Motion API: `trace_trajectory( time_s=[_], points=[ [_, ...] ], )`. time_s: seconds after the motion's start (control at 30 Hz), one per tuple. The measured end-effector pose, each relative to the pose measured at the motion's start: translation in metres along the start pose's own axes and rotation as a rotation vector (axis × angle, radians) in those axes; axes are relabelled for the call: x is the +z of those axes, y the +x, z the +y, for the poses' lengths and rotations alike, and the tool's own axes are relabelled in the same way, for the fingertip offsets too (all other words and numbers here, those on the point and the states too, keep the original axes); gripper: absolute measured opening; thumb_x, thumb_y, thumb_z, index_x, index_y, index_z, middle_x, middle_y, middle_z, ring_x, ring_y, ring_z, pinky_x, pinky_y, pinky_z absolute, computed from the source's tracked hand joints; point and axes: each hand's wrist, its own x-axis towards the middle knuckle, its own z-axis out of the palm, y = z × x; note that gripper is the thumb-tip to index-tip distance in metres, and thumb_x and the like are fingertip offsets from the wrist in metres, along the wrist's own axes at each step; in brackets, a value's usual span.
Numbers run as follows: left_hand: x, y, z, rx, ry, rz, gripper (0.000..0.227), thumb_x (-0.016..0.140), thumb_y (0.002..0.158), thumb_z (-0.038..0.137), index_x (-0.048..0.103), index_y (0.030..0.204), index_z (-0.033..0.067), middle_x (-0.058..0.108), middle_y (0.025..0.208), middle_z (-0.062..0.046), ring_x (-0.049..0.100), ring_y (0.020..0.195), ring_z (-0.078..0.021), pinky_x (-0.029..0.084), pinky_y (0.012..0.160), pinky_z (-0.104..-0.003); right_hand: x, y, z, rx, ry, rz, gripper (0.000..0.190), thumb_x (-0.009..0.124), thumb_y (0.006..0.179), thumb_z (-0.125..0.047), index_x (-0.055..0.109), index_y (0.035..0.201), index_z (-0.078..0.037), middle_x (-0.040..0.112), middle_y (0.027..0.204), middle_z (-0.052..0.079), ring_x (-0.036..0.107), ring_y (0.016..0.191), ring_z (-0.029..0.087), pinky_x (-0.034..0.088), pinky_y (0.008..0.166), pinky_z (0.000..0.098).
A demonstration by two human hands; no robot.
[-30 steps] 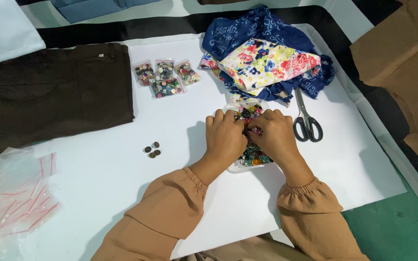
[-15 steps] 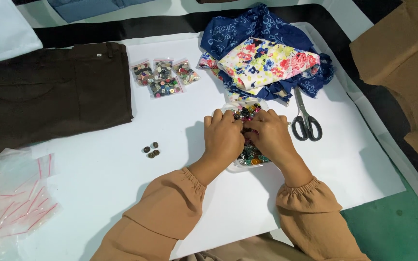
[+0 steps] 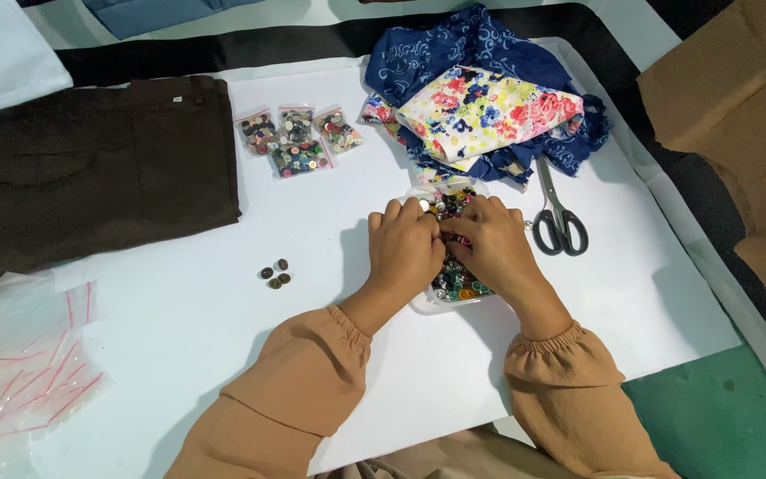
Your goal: The person is sorting small blue buttons and placing them into small plastic zip-lock bags at a workstation.
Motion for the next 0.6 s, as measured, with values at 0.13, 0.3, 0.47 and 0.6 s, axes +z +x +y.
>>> trace_trajectory(
  time_s=[0.13, 0.3, 0.47, 0.6],
  points=[
    [-0.006, 0.0, -0.001, -0.027, -0.045, -0.032, 0.005, 0.071, 0.078, 0.01, 0.069, 0.074, 0.0107, 0.048, 0.083, -0.002, 0.048, 0.086, -0.0233, 0.031, 0.075, -0.039, 0.007, 0.001, 0.006, 0.009, 0.011, 0.003, 0.023, 0.083, 0.078, -0.015, 0.081, 0.101, -0.018, 0.064, 0.095, 0.004, 0.06, 0.096, 0.023, 0.045, 0.089, 0.0413],
    [-0.023, 0.007, 0.002, -0.051, -0.156, -0.029, 0.005, 0.067, 0.086, 0.014, 0.069, 0.081, 0.014, 0.05, 0.087, -0.001, 0.051, 0.091, -0.0258, 0.035, 0.08, -0.042, 0.005, 0.001, 0.012, -0.007, 0.211, 0.123, 0.015, 0.082, 0.08, -0.008, 0.08, 0.092, -0.015, 0.066, 0.089, 0.005, 0.064, 0.092, 0.025, 0.047, 0.083, 0.0381],
    [-0.021, 0.006, -0.003, -0.094, -0.23, 0.032, 0.002, 0.068, 0.088, 0.016, 0.068, 0.086, 0.0165, 0.055, 0.09, 0.0, 0.057, 0.093, -0.0267, 0.04, 0.082, -0.045, 0.008, 0.0, 0.016, -0.015, 0.2, 0.202, 0.014, 0.081, 0.082, -0.008, 0.08, 0.093, -0.016, 0.066, 0.088, 0.004, 0.064, 0.09, 0.023, 0.047, 0.08, 0.0358],
    [-0.012, 0.009, -0.011, -0.112, -0.254, 0.098, 0.005, 0.071, 0.087, 0.021, 0.067, 0.085, 0.0221, 0.063, 0.082, 0.005, 0.062, 0.088, -0.0218, 0.045, 0.081, -0.044, 0.007, 0.002, 0.014, -0.019, 0.177, 0.245, 0.013, 0.082, 0.085, -0.009, 0.081, 0.096, -0.016, 0.068, 0.087, 0.005, 0.064, 0.088, 0.022, 0.048, 0.079, 0.0355]
  ],
)
